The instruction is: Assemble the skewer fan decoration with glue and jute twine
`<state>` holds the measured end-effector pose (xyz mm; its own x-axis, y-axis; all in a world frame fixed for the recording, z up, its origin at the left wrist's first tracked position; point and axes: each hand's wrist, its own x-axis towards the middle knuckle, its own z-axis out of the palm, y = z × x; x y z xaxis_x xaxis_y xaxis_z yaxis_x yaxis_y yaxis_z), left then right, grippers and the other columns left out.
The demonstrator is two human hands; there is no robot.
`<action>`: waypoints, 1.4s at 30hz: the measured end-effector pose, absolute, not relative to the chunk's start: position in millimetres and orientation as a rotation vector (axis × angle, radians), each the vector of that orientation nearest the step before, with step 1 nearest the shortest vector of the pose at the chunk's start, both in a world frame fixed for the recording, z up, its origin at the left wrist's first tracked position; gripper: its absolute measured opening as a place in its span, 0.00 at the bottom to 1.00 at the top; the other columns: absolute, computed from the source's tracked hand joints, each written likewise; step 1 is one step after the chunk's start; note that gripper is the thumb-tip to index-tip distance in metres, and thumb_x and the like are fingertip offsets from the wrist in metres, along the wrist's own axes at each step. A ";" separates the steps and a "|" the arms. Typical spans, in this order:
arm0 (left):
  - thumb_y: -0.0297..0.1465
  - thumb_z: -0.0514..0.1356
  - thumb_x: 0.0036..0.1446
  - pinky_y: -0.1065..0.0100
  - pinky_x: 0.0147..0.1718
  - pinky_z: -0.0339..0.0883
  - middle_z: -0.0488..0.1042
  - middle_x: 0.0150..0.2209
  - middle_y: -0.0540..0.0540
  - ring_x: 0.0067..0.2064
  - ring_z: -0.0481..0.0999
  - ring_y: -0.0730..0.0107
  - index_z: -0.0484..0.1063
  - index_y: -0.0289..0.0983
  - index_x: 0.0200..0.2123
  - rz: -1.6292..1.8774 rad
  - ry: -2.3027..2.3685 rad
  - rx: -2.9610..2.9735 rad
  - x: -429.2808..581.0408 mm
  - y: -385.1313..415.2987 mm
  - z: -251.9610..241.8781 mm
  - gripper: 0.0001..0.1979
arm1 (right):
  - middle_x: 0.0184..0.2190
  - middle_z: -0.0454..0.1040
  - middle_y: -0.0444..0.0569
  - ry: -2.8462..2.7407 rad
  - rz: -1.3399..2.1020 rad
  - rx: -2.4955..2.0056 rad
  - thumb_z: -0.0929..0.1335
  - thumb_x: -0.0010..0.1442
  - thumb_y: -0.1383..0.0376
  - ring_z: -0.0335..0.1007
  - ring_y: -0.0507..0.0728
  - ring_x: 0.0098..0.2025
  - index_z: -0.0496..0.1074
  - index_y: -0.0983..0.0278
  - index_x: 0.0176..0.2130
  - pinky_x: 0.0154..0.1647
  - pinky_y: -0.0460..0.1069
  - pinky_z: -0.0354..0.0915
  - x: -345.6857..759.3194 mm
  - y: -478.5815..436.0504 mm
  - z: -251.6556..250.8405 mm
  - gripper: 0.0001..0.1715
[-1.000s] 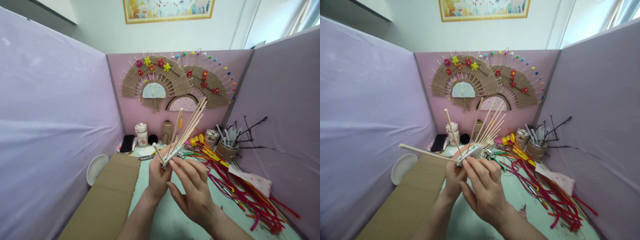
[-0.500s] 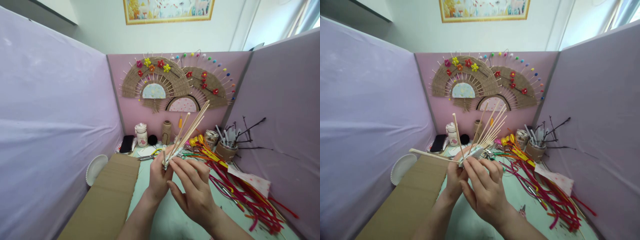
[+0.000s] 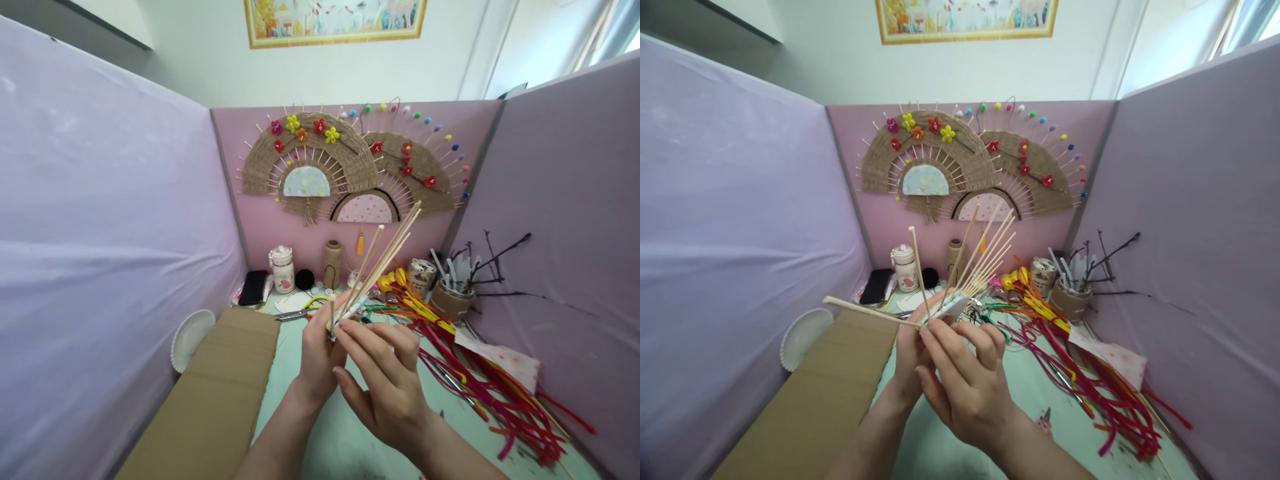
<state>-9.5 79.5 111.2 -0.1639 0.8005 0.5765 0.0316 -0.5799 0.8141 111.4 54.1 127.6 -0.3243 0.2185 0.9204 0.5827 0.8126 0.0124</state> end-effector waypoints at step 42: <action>0.39 0.66 0.50 0.58 0.49 0.72 0.79 0.43 0.43 0.46 0.79 0.59 0.74 0.35 0.43 2.037 1.344 1.301 -21.7 115.0 100.9 0.19 | 0.35 0.70 0.49 -2.052 0.423 -1.970 0.75 0.51 0.67 0.71 0.59 0.35 0.69 0.62 0.32 0.36 0.52 0.67 245.7 -29.9 -1.6 0.11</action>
